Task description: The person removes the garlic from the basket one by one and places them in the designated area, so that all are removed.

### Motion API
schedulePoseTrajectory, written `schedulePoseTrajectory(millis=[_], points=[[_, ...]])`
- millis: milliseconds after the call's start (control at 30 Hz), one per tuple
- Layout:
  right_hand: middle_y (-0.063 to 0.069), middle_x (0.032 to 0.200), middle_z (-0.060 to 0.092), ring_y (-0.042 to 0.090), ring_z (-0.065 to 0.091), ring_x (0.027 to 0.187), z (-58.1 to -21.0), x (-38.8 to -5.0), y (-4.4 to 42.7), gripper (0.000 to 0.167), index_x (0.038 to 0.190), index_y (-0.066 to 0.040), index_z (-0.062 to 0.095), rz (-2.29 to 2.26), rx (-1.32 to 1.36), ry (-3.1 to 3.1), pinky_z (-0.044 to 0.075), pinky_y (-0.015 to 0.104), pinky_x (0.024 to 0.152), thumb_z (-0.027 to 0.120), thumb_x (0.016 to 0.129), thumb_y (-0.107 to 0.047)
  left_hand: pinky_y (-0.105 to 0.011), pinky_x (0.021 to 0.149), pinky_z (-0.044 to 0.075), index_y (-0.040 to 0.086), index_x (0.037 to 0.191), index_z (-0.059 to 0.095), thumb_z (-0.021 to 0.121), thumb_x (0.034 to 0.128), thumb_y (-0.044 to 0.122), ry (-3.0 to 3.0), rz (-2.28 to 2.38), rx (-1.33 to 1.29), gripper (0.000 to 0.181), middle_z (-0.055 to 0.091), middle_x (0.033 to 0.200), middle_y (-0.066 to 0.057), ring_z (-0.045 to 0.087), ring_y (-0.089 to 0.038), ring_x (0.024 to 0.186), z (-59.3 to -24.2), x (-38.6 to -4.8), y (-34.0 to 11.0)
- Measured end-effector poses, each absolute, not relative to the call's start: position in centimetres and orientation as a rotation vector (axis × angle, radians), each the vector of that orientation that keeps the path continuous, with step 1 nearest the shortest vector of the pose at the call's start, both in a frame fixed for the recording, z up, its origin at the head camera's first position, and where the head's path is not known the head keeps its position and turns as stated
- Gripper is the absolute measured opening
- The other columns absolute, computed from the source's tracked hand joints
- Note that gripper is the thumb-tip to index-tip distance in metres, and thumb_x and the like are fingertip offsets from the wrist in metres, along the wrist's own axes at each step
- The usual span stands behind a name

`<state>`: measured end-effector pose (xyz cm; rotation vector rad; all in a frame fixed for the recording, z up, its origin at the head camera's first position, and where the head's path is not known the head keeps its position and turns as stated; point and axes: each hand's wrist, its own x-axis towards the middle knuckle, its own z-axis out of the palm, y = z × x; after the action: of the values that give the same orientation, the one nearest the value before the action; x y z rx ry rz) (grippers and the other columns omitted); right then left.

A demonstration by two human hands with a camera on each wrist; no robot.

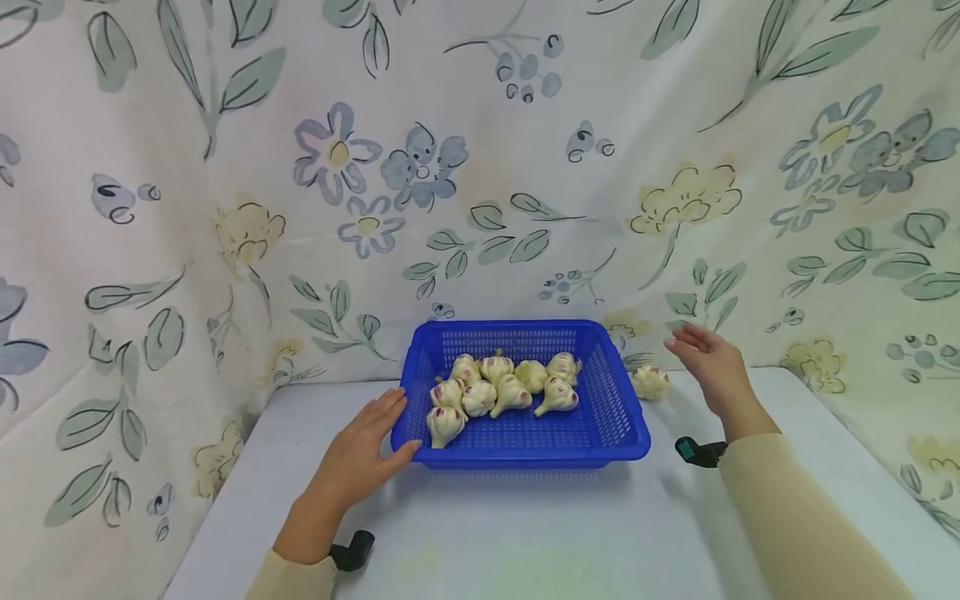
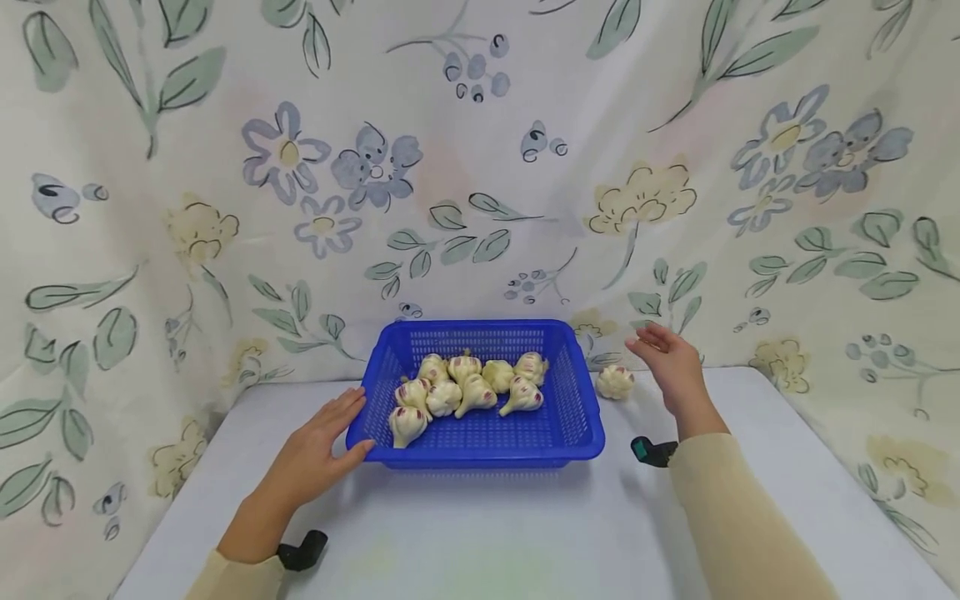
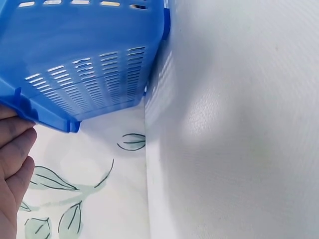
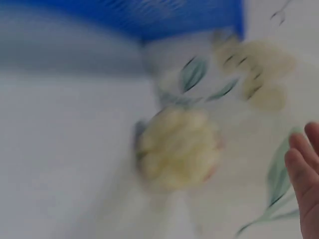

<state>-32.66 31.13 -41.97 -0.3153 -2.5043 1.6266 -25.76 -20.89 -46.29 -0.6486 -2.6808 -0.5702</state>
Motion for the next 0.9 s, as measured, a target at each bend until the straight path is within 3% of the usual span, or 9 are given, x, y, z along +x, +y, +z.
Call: schedulePoseTrajectory(millis=[100, 233, 367, 600, 900], points=[[0.006, 0.141, 0.055, 0.012, 0.057, 0.124, -39.0, -32.8, 29.8, 0.074, 0.152, -0.011, 0.036, 1.628, -0.151, -2.461, 0.046, 0.028, 0.104, 0.062, 0.093, -0.049, -0.047, 0.116, 0.034, 0.003, 0.145, 0.048, 0.066, 0.0895, 0.048, -2.688, -0.569, -0.650, 0.074, 0.042, 0.154, -0.008, 0.038, -0.029, 0.144, -46.3, -25.8, -20.8], [-0.005, 0.122, 0.065, -0.002, 0.063, 0.104, -36.1, -33.0, 27.0, 0.066, 0.145, -0.008, 0.047, 1.654, 0.088, -2.418, 0.051, 0.013, 0.088, 0.068, 0.091, -0.042, -0.047, 0.116, 0.034, 0.003, 0.144, 0.049, 0.066, 0.0893, 0.048, -2.687, -0.584, -0.643, 0.073, 0.043, 0.154, -0.008, 0.039, -0.029, 0.143, -46.2, -25.7, -20.7], [0.002, 0.125, 0.066, 0.006, 0.065, 0.106, -35.1, -33.7, 23.7, 0.063, 0.142, -0.008, 0.050, 1.660, 0.208, -2.467, 0.054, 0.018, 0.088, 0.069, 0.091, -0.039, -0.046, 0.116, 0.034, 0.003, 0.144, 0.049, 0.067, 0.0892, 0.047, -2.683, -0.593, -0.635, 0.072, 0.044, 0.153, -0.008, 0.040, -0.029, 0.143, -46.2, -25.7, -20.7], [0.020, 0.135, 0.058, 0.032, 0.059, 0.120, -36.5, -35.8, 19.3, 0.058, 0.143, -0.003, 0.049, 1.609, 0.198, -2.810, 0.050, 0.046, 0.103, 0.068, 0.094, -0.028, -0.047, 0.115, 0.035, 0.005, 0.145, 0.048, 0.066, 0.0890, 0.048, -2.705, -0.593, -0.625, 0.073, 0.042, 0.155, -0.007, 0.038, -0.028, 0.144, -46.5, -25.8, -20.5], [0.029, 0.149, 0.040, 0.045, 0.043, 0.134, -39.0, -38.3, 16.8, 0.072, 0.147, 0.008, 0.035, 1.279, -0.035, -3.184, 0.042, 0.054, 0.108, 0.067, 0.091, -0.022, -0.047, 0.115, 0.035, 0.005, 0.145, 0.048, 0.066, 0.0887, 0.048, -2.710, -0.568, -0.607, 0.074, 0.042, 0.155, -0.007, 0.039, -0.028, 0.143, -46.2, -25.7, -20.5]])
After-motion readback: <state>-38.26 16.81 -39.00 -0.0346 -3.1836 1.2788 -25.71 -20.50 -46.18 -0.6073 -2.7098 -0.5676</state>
